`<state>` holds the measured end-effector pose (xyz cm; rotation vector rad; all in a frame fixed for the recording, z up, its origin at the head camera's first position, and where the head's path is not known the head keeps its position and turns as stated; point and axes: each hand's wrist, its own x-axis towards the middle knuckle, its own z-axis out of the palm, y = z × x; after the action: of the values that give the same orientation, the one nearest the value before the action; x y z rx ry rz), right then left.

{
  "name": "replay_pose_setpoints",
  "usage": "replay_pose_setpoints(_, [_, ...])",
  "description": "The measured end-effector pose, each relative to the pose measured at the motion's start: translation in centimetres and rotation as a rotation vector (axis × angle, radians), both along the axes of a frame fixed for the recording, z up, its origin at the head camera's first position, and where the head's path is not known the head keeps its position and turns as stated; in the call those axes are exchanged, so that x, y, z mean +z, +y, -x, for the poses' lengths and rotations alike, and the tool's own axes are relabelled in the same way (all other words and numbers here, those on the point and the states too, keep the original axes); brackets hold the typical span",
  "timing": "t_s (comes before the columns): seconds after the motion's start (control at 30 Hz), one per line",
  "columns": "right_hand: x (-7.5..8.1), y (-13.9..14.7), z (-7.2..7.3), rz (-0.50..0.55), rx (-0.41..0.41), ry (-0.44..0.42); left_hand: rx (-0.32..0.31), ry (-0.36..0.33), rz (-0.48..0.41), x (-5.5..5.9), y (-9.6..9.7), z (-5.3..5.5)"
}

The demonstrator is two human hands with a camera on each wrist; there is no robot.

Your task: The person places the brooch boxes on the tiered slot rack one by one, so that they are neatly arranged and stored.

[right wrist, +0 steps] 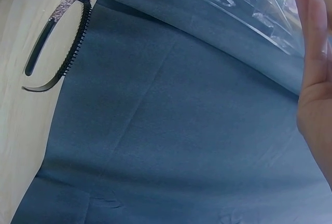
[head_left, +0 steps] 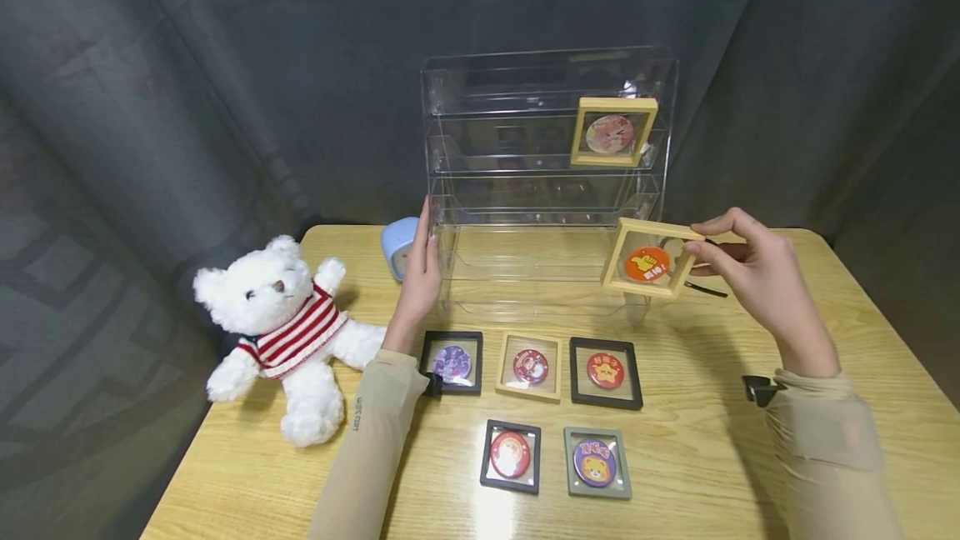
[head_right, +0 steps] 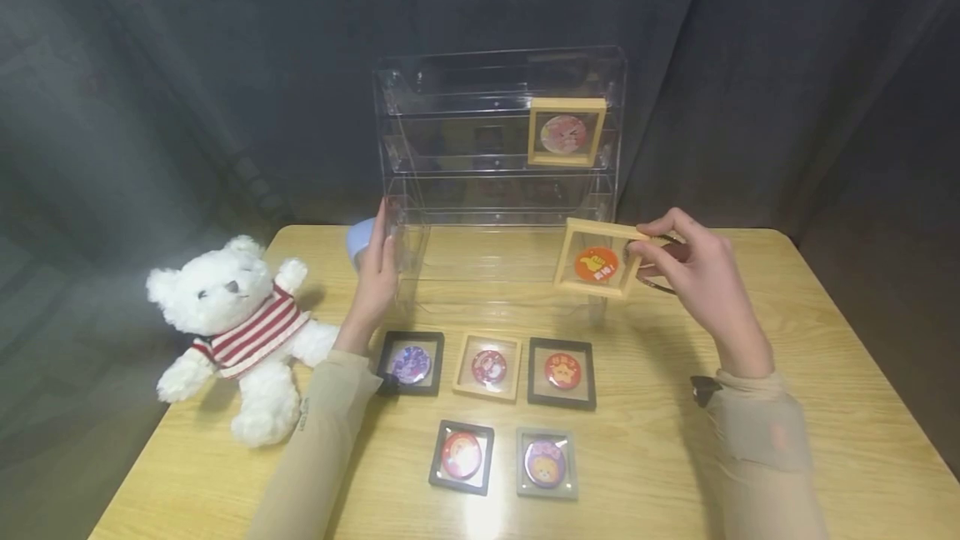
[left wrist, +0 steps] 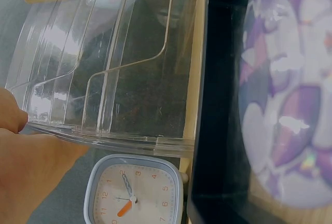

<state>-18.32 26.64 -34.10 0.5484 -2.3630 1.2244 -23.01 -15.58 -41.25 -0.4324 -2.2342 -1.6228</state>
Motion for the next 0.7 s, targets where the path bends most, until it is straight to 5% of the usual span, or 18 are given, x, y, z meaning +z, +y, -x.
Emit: replay_pose_setpoints(0.7, [1.6, -1.1, 1.0, 0.048, -0.035, 0.069, -0.005, -0.007, -0.007, 0.1, 0.0, 0.0])
